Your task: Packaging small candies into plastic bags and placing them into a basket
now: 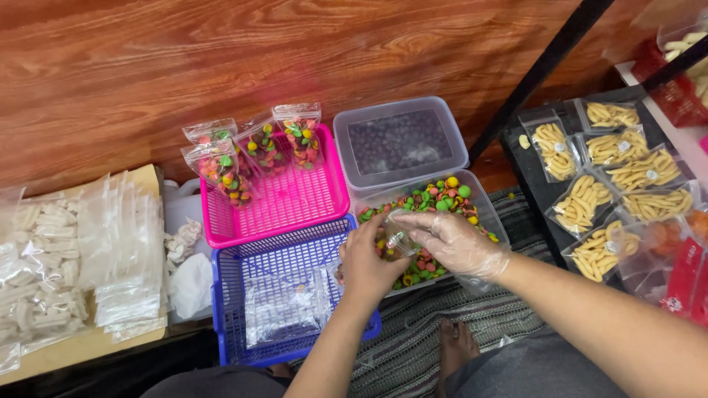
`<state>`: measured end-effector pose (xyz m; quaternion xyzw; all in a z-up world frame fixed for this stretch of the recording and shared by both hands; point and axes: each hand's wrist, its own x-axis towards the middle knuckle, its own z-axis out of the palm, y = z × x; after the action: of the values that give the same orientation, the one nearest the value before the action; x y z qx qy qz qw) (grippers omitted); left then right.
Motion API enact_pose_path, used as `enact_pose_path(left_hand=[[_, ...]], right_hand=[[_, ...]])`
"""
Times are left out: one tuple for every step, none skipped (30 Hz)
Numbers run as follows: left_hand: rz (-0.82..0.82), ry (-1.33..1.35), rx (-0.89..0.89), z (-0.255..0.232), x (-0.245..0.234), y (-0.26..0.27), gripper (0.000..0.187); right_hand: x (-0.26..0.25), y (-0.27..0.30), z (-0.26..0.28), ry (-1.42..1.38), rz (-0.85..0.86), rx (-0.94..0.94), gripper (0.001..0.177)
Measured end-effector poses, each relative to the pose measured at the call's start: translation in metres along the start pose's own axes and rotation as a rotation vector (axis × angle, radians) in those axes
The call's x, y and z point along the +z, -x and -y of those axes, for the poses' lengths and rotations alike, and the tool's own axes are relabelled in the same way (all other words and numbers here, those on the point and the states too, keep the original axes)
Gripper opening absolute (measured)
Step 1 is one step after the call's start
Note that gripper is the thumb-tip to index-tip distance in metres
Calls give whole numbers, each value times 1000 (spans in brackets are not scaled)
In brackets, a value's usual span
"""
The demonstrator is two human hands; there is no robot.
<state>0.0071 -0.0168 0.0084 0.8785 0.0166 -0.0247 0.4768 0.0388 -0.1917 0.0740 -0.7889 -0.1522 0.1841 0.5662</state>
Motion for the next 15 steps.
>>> enact_pose_path(left_hand=[[-5, 1, 1, 1, 0, 1, 90], [-2, -2, -3, 1, 0, 1, 89], [0, -6, -8, 1, 1, 1, 89], [4, -4, -11, 1, 1, 1, 89], [-7, 9, -3, 1, 1, 0, 89], [-21, 19, 5, 2, 0, -1, 89], [-20, 18, 2, 4, 3, 0, 89], [-38, 50, 15, 6, 4, -1, 89], [-56, 81, 28, 8, 6, -1, 90], [-56, 81, 26, 6, 5, -1, 90], [-69, 110, 39, 4, 4, 0, 89], [-81, 140, 55, 2, 3, -1, 87], [-82, 141, 55, 3, 4, -3, 87], [-90, 163, 74, 5, 5, -4, 87], [-98, 185, 92, 6, 6, -4, 88]], right_hand=[[4, -1, -9, 3, 2, -3, 38], [7, -2, -18, -40, -42, -28, 37], [10, -4, -28, -83, -85, -54, 36], [11, -3, -22, -84, -86, -48, 36], [12, -2, -16, -65, -104, -94, 43], [14, -2, -11, -48, -121, -144, 50], [16, -2, -16, -49, -119, -141, 50], [18, -3, -22, -154, -60, -130, 61], [20, -4, -27, -258, -1, -119, 72], [17, -5, -25, -259, 1, -118, 72], [14, -5, -24, -299, 8, -126, 77], [10, -6, -22, -337, 15, -136, 81], [9, -7, -19, -336, 15, -136, 81], [9, -8, -17, -350, 8, -129, 83], [8, -8, -15, -363, 1, -122, 85]])
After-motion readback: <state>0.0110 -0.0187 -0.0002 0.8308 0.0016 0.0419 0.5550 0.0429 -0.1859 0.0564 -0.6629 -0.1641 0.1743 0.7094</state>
